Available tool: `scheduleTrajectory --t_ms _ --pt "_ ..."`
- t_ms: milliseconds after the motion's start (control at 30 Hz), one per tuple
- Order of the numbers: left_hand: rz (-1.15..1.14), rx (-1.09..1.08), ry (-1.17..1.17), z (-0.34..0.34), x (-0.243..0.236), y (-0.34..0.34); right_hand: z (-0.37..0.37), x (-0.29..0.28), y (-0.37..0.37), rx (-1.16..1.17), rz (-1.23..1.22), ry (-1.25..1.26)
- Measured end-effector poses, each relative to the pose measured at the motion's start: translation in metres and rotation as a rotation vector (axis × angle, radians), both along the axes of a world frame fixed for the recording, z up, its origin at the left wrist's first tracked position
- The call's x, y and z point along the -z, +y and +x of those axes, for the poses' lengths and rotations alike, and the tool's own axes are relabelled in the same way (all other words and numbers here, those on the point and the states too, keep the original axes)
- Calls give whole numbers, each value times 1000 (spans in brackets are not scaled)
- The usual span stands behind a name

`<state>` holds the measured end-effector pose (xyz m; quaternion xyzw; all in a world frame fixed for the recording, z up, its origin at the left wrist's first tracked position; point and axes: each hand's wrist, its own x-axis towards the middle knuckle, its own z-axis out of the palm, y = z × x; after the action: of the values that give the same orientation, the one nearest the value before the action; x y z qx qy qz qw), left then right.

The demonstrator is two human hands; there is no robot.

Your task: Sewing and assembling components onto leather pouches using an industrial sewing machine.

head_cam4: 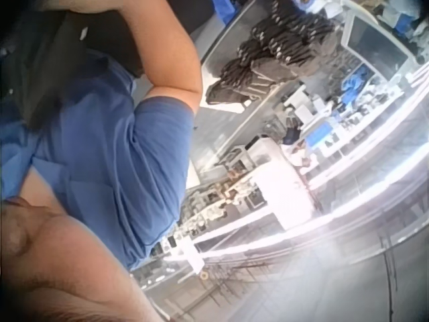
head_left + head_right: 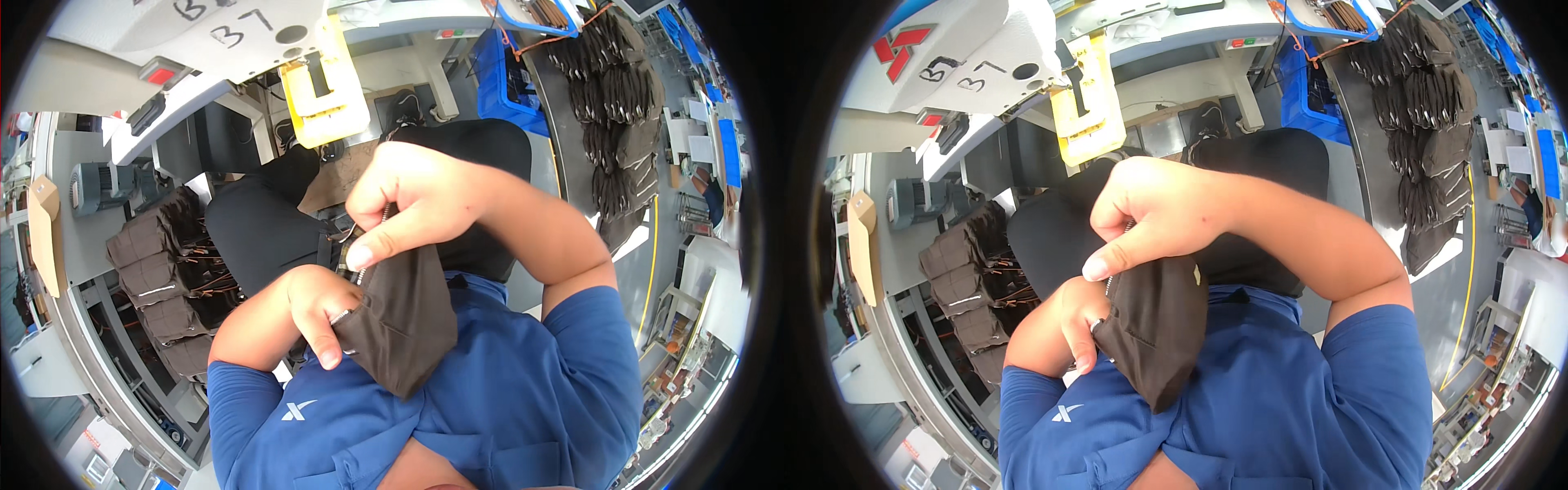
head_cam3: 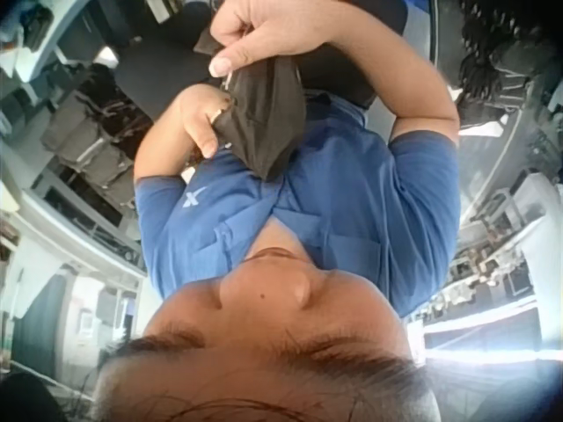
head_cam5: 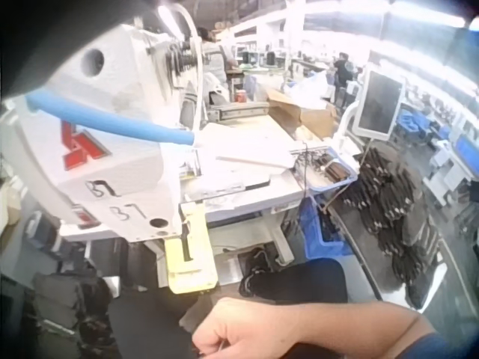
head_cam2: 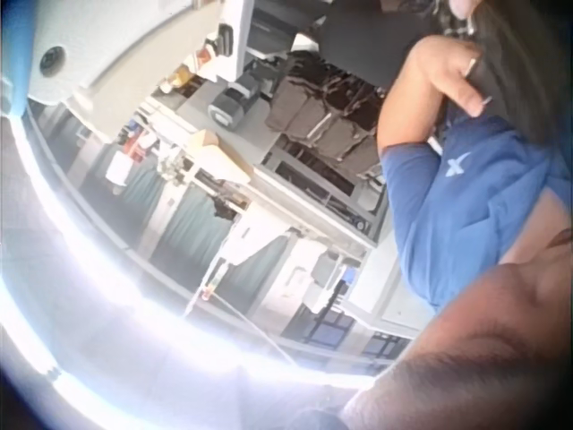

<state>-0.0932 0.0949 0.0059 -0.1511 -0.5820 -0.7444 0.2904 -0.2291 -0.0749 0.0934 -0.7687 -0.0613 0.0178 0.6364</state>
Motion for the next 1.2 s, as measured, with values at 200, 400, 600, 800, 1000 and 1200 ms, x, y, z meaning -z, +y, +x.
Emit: scheduleTrajectory --t_ms 200,400,600,800,1000,1200 --pt "-103 -130 -94 4 -1 8 11 0 5 21 -20 -27" --pt "560 -40 162 -6 25 14 23 -1 12 58 -21 -74" --pt "202 -213 98 -11 -2 -2 22 -2 1 -16 -114 39" --pt "-222 -449 1 -12 -42 -19 24 -3 9 -19 -108 29" --pt "166 -498 -106 10 -19 15 -6 -17 -10 252 -282 239" --pt "138 -401 -183 -2 -24 14 -23 -30 -17 -138 -382 460"
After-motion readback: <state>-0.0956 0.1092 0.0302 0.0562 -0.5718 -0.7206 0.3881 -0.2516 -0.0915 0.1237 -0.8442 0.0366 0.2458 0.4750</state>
